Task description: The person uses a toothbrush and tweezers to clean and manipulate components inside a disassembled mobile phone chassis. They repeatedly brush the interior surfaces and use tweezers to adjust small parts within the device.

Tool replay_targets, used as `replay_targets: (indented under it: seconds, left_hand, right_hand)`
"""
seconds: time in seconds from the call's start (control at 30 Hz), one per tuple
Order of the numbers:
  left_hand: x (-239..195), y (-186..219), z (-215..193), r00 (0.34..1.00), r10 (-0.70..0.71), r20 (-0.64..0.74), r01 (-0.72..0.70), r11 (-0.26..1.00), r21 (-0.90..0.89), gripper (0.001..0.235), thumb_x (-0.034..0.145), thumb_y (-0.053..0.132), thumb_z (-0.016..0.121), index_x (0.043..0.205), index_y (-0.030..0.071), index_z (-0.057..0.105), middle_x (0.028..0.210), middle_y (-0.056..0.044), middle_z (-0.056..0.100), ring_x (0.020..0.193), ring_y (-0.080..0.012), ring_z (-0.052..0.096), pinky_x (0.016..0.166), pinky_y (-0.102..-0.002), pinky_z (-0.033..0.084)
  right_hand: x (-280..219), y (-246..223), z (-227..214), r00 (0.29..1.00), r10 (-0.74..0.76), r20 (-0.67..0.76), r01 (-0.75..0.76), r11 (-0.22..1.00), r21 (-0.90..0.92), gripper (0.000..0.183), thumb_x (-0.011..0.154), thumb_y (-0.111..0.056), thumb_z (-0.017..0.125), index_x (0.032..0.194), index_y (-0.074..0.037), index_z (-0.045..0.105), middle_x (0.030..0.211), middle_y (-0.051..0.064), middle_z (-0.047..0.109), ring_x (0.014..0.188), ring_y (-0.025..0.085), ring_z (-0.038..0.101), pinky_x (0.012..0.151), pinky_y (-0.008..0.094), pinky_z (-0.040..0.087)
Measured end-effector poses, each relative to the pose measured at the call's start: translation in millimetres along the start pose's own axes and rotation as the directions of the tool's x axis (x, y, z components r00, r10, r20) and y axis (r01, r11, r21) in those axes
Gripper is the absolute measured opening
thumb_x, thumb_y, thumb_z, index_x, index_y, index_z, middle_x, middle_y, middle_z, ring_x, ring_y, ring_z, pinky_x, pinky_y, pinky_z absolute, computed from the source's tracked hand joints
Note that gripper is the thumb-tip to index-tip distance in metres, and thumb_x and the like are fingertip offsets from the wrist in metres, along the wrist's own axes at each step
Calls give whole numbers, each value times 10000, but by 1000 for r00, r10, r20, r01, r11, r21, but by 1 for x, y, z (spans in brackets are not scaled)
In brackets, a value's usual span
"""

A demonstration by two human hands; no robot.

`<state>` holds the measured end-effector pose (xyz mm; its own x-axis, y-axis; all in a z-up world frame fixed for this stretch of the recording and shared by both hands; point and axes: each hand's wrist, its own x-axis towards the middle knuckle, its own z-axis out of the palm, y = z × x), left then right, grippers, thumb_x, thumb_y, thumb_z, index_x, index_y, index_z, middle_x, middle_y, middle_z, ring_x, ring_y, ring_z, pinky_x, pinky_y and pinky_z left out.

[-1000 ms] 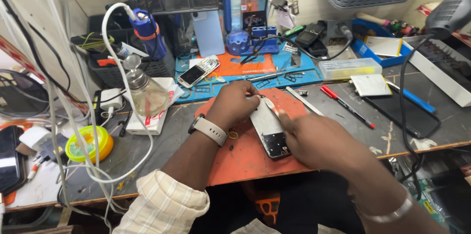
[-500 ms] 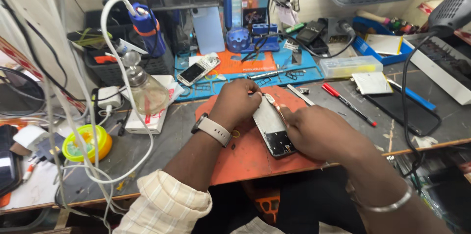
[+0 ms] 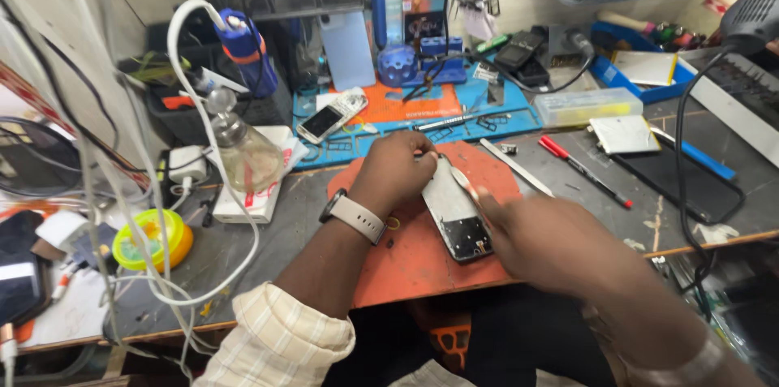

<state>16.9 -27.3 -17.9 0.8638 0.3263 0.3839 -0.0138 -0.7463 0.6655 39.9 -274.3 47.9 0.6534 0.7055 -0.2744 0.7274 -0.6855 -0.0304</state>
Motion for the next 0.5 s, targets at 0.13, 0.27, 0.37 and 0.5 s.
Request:
replay_targets:
  seconds: [0.13,0.27,0.37,0.5]
  left_hand:
    - [0,-15,0,999,-27,31,27,1000,12,237,796,262,704,922,76,779,968,-167,761,905,-331,734,836,-425,574]
    - [6,-17,15,999,2,-45,-4,999,-33,250,785,263,704,921,61,760,951,-176,755,882,-342,735,809,-430,581]
    - [4,-22,11,1000,-23,-18,23,1000,1,246,788,270,695,901,60,754,924,-192,753,863,-359,732,797,-451,577]
    - [2,-12,17,998,25,-61,-20,997,68,208,812,243,684,883,64,764,905,-180,761,848,-354,733,836,-454,584]
  right_hand:
    - [24,-24,-24,994,-36,-107,48,992,113,347,975,-311,464,1109,-120,720,842,197,739,839,414,710,830,537,548]
    - [-25,-35,-24,992,120,-38,-113,980,161,446,938,-407,524,1360,-343,653,941,184,750,929,414,722,891,522,565]
    - [-28,-33,-25,997,12,-79,-1,989,149,431,968,-397,560,1371,-290,672,960,140,783,887,350,750,827,465,575]
    - [8,-32,-44,812,-189,-553,262,964,54,533,922,-268,617,1455,-257,611,996,121,780,861,328,734,752,443,569]
